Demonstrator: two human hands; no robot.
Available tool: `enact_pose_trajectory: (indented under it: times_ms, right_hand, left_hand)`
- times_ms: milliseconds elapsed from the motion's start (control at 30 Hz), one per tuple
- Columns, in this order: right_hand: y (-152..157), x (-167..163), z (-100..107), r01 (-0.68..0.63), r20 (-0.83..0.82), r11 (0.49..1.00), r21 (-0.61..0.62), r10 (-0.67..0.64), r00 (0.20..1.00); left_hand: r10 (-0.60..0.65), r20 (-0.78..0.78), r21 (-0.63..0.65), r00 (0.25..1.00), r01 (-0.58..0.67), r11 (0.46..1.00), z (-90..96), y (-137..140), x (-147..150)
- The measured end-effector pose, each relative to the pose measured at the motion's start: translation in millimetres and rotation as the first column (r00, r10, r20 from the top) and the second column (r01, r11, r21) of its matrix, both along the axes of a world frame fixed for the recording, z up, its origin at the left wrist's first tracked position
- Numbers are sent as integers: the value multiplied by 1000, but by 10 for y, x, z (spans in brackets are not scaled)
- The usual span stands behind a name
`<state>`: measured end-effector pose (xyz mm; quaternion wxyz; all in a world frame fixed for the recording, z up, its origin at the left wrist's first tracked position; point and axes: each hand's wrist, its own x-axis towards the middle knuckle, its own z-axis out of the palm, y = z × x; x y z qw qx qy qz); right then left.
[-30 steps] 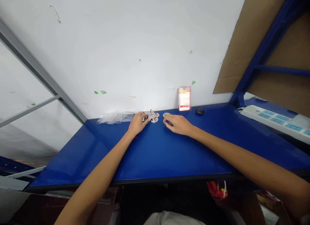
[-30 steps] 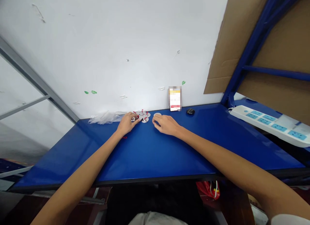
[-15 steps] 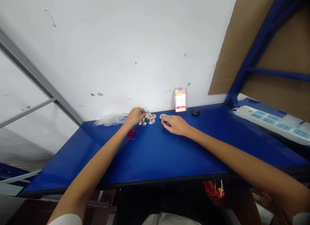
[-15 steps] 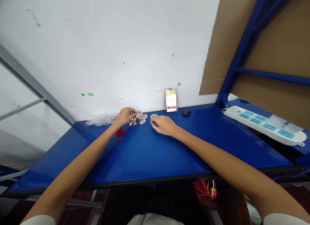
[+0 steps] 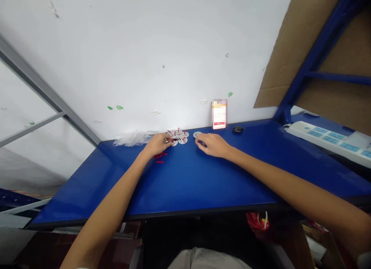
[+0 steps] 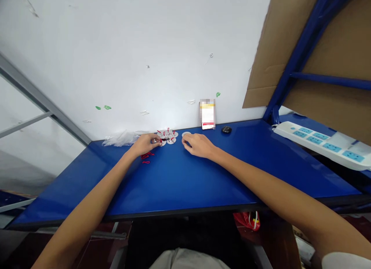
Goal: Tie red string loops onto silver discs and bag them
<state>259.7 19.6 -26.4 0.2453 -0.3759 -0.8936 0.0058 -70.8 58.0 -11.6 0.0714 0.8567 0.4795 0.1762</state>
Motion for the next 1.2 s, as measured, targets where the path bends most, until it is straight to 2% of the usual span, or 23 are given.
enact_pose_trajectory:
  times_ms: [100, 300, 433, 600, 733, 833, 1033, 1100, 1200]
  right_hand:
    - [-1, -3, -4, 16, 10, 1000, -7, -16, 1000]
    - [0, -12, -13, 12, 21, 1000, -13, -12, 1000]
    - [10, -26, -28, -6, 21, 1000, 0, 6, 1000]
    - [16, -29, -33, -14, 26, 1000, 6, 14, 1000]
    - [6, -21, -25, -6, 28, 1000, 8, 6, 1000]
    - [16, -6, -12, -2, 18, 1000, 17, 1, 1000]
    - [190, 126, -22, 52, -78, 987, 155, -40, 996]
    - [283, 194, -70, 61, -77, 988, 139, -51, 996]
    - [411, 276, -169, 61, -16, 993, 100, -60, 998]
  left_hand:
    - [38, 19, 10, 999, -38, 999, -40, 10, 26]
    - [130, -2, 80, 991, -130, 988, 33, -38, 88]
    - [120, 38, 166, 992, -124, 978, -19, -15, 190]
    - [82, -3, 136, 997, -81, 987, -116, 29, 290]
    - [50, 15, 143, 999, -52, 988, -104, 3, 255]
    - [49, 32, 165, 998, -54, 985, -38, -35, 195]
    - [129, -8, 232, 992, -123, 965, 193, -80, 41]
    - [144, -49, 190, 988, -132, 973, 294, -103, -46]
    - [107, -100, 11, 989, -107, 994, 450, -161, -208]
